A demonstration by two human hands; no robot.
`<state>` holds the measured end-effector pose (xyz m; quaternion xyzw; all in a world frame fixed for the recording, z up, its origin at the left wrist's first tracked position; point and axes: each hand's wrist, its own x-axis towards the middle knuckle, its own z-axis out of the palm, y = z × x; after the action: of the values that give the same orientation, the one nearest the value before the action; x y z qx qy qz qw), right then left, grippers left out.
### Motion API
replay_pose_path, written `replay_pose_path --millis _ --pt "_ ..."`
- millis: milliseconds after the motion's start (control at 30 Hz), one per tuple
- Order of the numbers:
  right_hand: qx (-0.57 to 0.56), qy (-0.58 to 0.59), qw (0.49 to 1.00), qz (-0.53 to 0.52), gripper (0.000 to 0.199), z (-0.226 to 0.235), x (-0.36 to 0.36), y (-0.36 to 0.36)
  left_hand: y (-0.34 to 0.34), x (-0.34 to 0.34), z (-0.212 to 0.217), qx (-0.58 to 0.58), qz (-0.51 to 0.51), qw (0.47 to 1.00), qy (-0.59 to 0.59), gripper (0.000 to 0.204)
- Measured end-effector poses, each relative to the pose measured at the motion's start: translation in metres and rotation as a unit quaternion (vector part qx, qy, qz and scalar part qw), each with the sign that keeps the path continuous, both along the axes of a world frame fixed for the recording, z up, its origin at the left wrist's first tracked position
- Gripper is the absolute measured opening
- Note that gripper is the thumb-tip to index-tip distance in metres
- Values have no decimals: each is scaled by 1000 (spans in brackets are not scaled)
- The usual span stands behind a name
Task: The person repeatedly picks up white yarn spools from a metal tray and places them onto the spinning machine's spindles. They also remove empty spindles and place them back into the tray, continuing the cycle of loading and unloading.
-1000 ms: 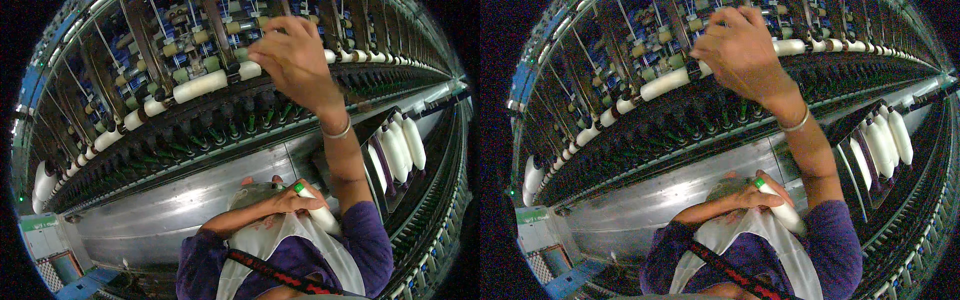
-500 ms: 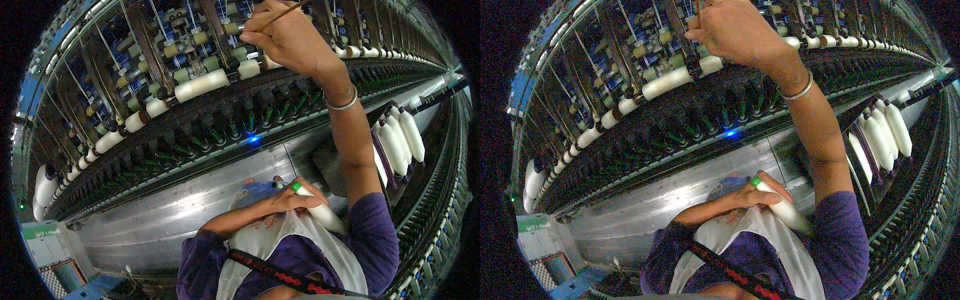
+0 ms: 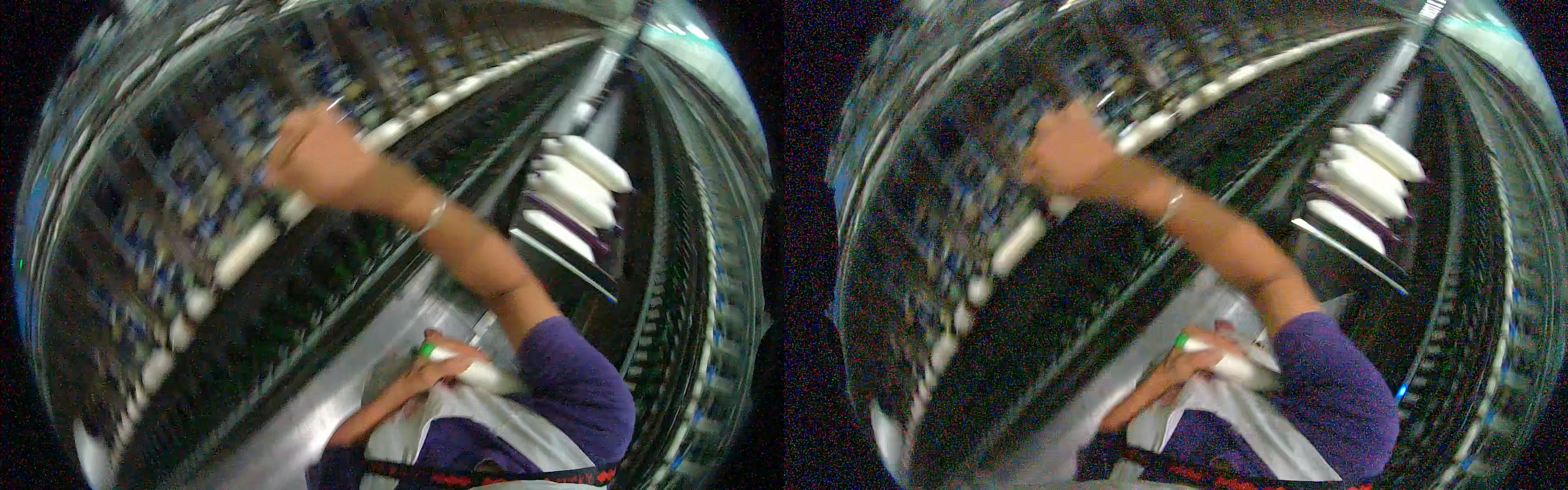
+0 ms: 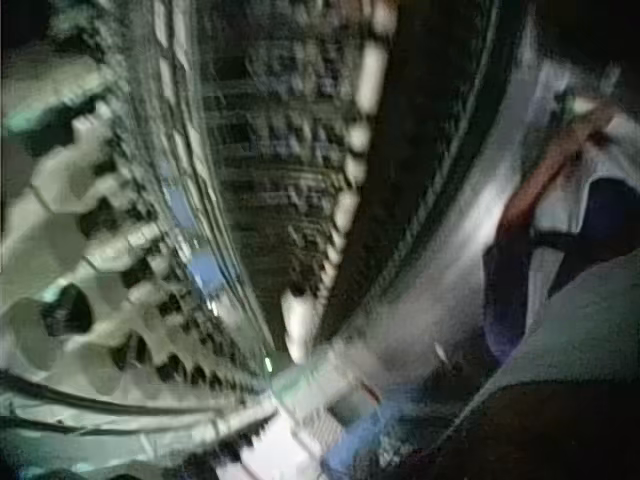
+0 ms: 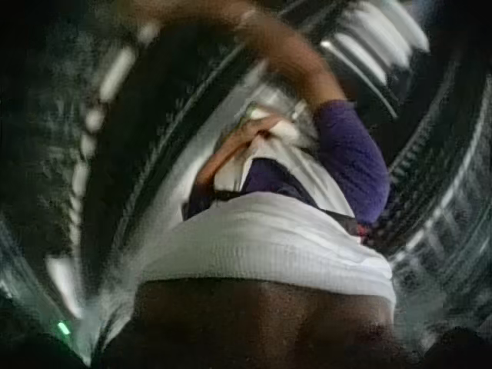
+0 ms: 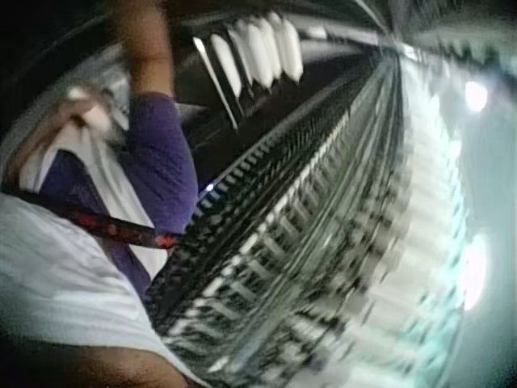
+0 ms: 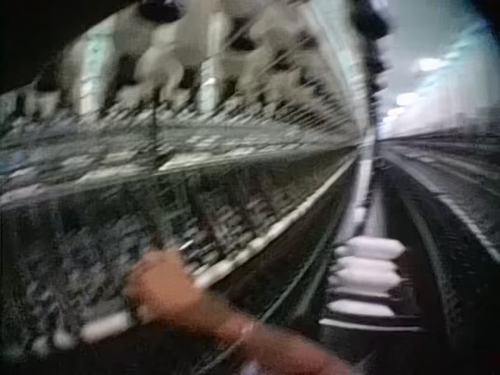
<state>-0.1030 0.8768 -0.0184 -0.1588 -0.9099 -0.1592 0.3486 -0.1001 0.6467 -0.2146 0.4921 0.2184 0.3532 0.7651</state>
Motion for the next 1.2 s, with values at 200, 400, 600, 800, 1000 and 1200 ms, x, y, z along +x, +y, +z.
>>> replay_pose_path --millis 200,400,600,800,1000,1200 --pt "-90 29 995 -26 16 -12 -8 -5 -24 -27 -20 -109 -27 993 42 46" --pt "-81 153 985 2 17 -53 -7 6 -31 -31 -35 -132 -81 985 77 46" --pt "-198 213 956 41 20 -53 52 -33 -44 -31 -19 -125 -147 976 104 46" --pt "-261 692 573 352 25 -21 228 -186 -46 5 -8 -111 -263 951 122 45" --pt "80 566 669 475 13 44 331 -462 -85 97 3 -86 -446 885 103 44" --pt "64 653 741 146 11 68 287 -636 -174 179 15 -33 -651 752 95 56"
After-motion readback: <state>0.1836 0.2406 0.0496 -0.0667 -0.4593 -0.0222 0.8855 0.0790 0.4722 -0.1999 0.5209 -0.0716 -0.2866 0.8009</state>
